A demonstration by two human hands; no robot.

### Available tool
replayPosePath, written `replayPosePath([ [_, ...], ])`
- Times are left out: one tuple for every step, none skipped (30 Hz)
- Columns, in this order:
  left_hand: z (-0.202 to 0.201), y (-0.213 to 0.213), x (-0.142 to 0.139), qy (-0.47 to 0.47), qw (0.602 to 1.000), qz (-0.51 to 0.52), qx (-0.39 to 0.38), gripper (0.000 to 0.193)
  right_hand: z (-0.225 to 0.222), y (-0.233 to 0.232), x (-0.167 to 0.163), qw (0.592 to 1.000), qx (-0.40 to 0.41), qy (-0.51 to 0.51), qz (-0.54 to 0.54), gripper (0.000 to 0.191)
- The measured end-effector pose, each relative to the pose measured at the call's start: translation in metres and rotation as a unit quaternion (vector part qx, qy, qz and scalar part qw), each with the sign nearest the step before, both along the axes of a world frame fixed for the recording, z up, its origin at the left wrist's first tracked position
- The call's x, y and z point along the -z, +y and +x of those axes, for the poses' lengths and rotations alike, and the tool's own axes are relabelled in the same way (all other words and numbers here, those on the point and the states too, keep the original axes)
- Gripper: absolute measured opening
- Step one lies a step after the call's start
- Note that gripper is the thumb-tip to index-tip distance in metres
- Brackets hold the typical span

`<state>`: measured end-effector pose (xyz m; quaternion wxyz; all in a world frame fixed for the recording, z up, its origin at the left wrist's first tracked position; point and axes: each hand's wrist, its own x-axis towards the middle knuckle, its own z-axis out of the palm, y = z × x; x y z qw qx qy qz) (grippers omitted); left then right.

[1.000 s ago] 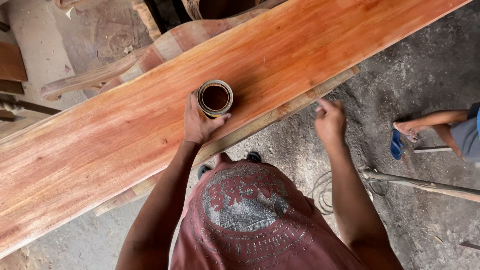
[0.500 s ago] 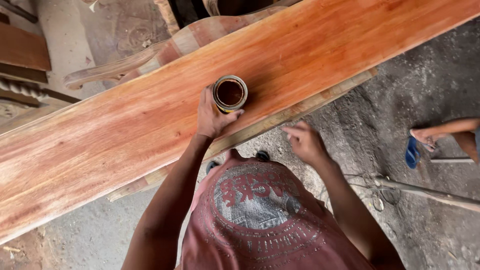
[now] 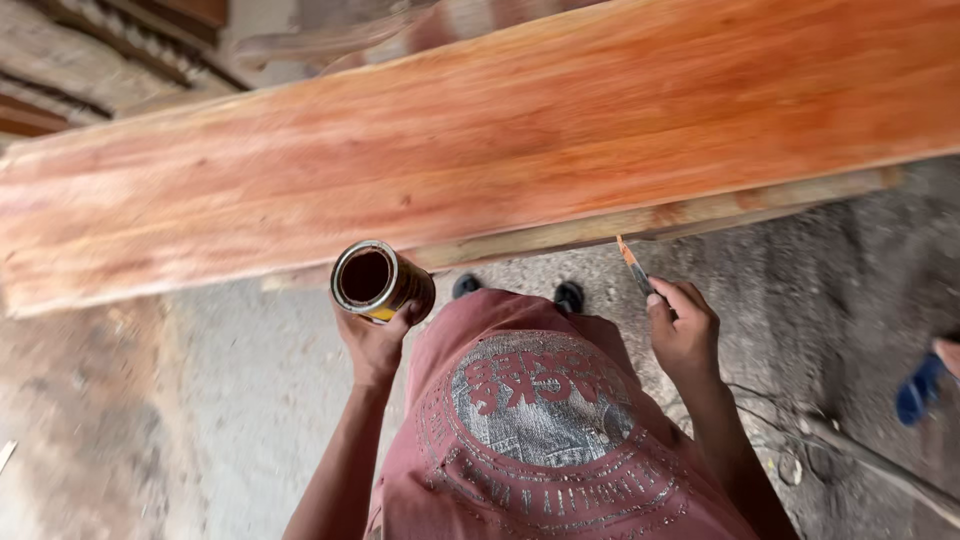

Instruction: The person holds a can of wood stain in one hand and uses a brush in the other to apply stain along a long wooden board resting on supports. They dip the brush into the can repeatedly and brush the stain across the board surface, working along its length, and briefly touch the board surface with a hand.

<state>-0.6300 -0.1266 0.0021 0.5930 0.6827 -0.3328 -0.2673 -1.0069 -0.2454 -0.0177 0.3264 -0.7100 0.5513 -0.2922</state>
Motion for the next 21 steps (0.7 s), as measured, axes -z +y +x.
replayPosePath([
  [-0.005,0.006,-0.001,0.021,1.0,-0.004,-0.021,0.09,0.006,0.0,0.0,1.0,-0.021,0.003,0.003,0.025],
  [-0.01,0.013,-0.004,0.042,0.998,-0.008,-0.041,0.093,0.014,-0.001,0.001,0.999,-0.041,0.007,0.008,0.026],
  [-0.014,0.018,-0.007,0.007,0.999,0.005,-0.044,0.094,0.022,-0.003,0.001,0.998,-0.066,-0.006,0.02,0.025],
  [-0.017,0.021,-0.01,-0.028,0.999,0.014,-0.044,0.096,0.03,-0.004,0.002,0.996,-0.088,-0.019,0.03,0.025],
  [-0.018,0.023,-0.013,-0.063,0.997,0.019,-0.041,0.097,0.038,-0.006,0.002,0.993,-0.107,-0.032,0.033,0.025],
  [-0.018,0.024,-0.017,-0.03,0.999,0.002,-0.042,0.096,0.048,-0.007,0.004,0.992,-0.122,-0.035,0.028,0.024],
  [-0.018,0.027,-0.021,0.004,0.999,-0.014,-0.04,0.094,0.055,-0.007,0.004,0.99,-0.135,-0.035,0.023,0.024],
  [-0.017,0.031,-0.027,0.043,0.998,-0.026,-0.035,0.092,0.064,-0.005,0.006,0.989,-0.144,-0.032,0.021,0.024],
  [-0.013,0.035,-0.032,0.042,0.999,-0.016,-0.03,0.092,0.072,-0.003,0.007,0.989,-0.142,-0.042,0.026,0.024],
  [-0.008,0.038,-0.037,0.043,0.999,-0.008,-0.026,0.092,0.08,0.001,0.008,0.989,-0.14,-0.049,0.029,0.024],
  [-0.003,0.04,-0.04,0.046,0.999,-0.002,-0.021,0.092,0.088,0.005,0.009,0.989,-0.138,-0.055,0.03,0.025],
  [0.004,0.042,-0.042,0.021,1.0,-0.004,-0.018,0.091,0.095,0.011,0.01,0.989,-0.137,-0.046,0.008,0.024],
  [0.013,0.043,-0.042,-0.005,1.0,-0.007,-0.015,0.09,0.103,0.017,0.009,0.99,-0.136,-0.038,-0.014,0.024],
  [0.025,0.043,-0.042,-0.032,0.999,-0.011,-0.012,0.09,0.111,0.024,0.008,0.99,-0.135,-0.03,-0.038,0.023],
  [0.039,0.046,-0.041,0.001,1.0,-0.008,0.007,0.09,0.12,0.03,0.007,0.992,-0.126,-0.026,-0.02,0.024],
  [0.056,0.051,-0.04,0.032,0.999,-0.007,0.022,0.09,0.129,0.037,0.005,0.992,-0.12,-0.024,-0.003,0.025],
  [0.075,0.054,-0.038,0.06,0.997,-0.006,0.037,0.09,0.14,0.043,0.003,0.993,-0.116,-0.023,0.013,0.026],
  [0.091,0.059,-0.035,0.047,0.998,0.011,0.038,0.09,0.152,0.049,0.001,0.994,-0.11,-0.014,0.008,0.025],
  [0.104,0.067,-0.033,0.037,0.998,0.035,0.039,0.089,0.164,0.055,-0.002,0.995,-0.103,-0.001,0.01,0.025],
  [0.114,0.076,-0.031,0.028,0.997,0.058,0.04,0.089,0.176,0.061,-0.004,0.995,-0.096,0.011,0.012,0.025],
  [0.123,0.083,-0.029,0.037,0.998,0.037,0.047,0.089,0.19,0.067,-0.006,0.996,-0.092,0.015,0.003,0.024],
])
